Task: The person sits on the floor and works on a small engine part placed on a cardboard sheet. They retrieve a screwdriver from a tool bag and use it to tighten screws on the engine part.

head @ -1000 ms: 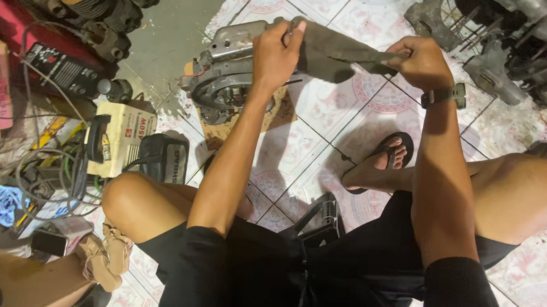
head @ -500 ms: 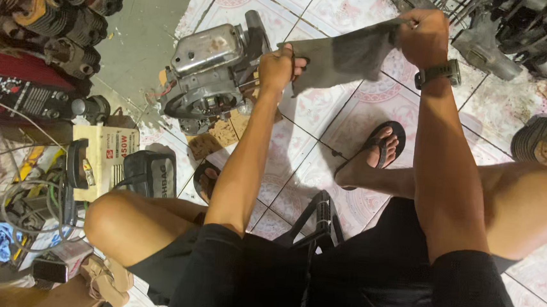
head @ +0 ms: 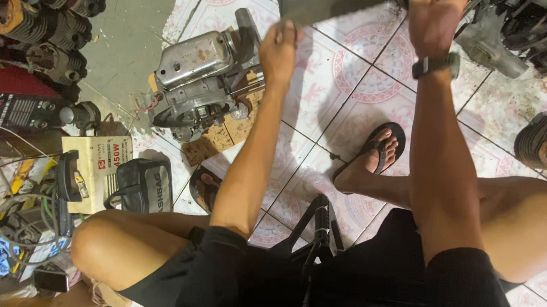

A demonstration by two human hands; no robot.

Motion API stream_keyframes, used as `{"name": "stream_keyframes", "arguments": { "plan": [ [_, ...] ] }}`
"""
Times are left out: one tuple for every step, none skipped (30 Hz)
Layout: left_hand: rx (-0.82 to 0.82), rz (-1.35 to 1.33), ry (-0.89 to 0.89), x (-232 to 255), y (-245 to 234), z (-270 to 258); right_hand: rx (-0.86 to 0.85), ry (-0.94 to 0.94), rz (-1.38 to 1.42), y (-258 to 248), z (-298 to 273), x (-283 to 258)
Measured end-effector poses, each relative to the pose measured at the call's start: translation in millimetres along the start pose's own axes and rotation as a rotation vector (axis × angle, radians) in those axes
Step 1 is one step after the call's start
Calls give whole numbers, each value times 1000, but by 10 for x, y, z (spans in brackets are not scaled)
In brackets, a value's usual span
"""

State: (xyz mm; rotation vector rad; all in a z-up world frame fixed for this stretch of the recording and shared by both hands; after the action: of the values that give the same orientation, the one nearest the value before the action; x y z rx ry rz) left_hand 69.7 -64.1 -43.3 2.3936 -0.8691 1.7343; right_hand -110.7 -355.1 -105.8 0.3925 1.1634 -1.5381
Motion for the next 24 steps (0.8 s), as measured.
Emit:
{"name": "stream_keyframes", "arguments": {
  "plan": [
    [1, 4, -4, -147, 18, -42, -3, 5, 0, -62, -147, -156],
    [-40, 74, -82, -347, 63, -86, -86, -57, 103, -70, -296, -360],
    [-83, 140, -159, -537, 125, -132, -168, -124, 202, -98, -424, -568],
    [-84, 140, -162, -925, 166, -87, -170, -122, 200, -45, -662, -396],
    [-129, 116, -146, -1284, 264, -23, -236, -7, 185, 60, -865, -140],
    [-175, 92, -130, -1641, 365, 42, -303, 108, 171, 164, -1079, 117],
    [-173, 93, -133, -1850, 361, -2, -306, 109, 172, 414, -1451, 439],
    [-188, 34, -234, -2121, 370, -58, -95, 15, -245, 474, -1742, 752],
    [-206, -22, -334, -2383, 395, -119, 126, -82, -663, 545, -1999, 1042],
    [-209, -19, -336, -2518, 407, -132, 125, -78, -666, 388, -1962, 880],
    [-211, 12, -368, -2684, 404, -171, -173, 158, -404, 384, -1956, 920],
    [-214, 43, -400, -2853, 396, -215, -460, 389, -129, 412, -2045, 892],
    [-215, 44, -408, -3071, 386, -136, -465, 394, -132, 404, -2061, 901],
    [-234, 147, -383, -3278, 373, -58, -466, 384, -168, 387, -2075, 902],
    [-255, 249, -355, -3476, 378, 16, -465, 373, -205, 355, -2075, 908],
    [-258, 249, -361, -3388, 377, -45, -469, 377, -210, 387, -2112, 1016],
    [-273, 289, -350, -3279, 366, -72, -405, 379, -295, 391, -2119, 1121],
    [-287, 330, -339, -3167, 352, -102, -341, 379, -380, 391, -2128, 1216],
    [-286, 330, -340, -3074, 329, -129, -342, 380, -379, 364, -2143, 1335],
    [-325, 424, -325, -2984, 319, -162, -457, 373, -388, 406, -2189, 1459],
    [-366, 516, -311, -2903, 318, -206, -573, 365, -398, 433, -2246, 1588],
    [-367, 515, -313, -2955, 324, -231, -574, 366, -400, 369, -2104, 1030],
    [-454, 683, -280, -3010, 359, -263, -528, 433, -553, 235, -1950, 543],
    [-540, 849, -246, -3070, 389, -298, -479, 501, -706, 24, -1821, 59]
  ]
}}
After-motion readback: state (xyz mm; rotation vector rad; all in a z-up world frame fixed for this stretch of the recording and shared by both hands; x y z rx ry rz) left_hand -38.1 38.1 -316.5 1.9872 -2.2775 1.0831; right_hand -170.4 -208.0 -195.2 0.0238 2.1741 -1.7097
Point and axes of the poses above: each hand's wrist, its own z-axis towards the middle knuckle, its own y-axis out of the palm, x = y × z, the point moved 7 cm from there along z, towards the middle knuckle, and after that the axes turned 1 degree about z, right-handed, at the moved point
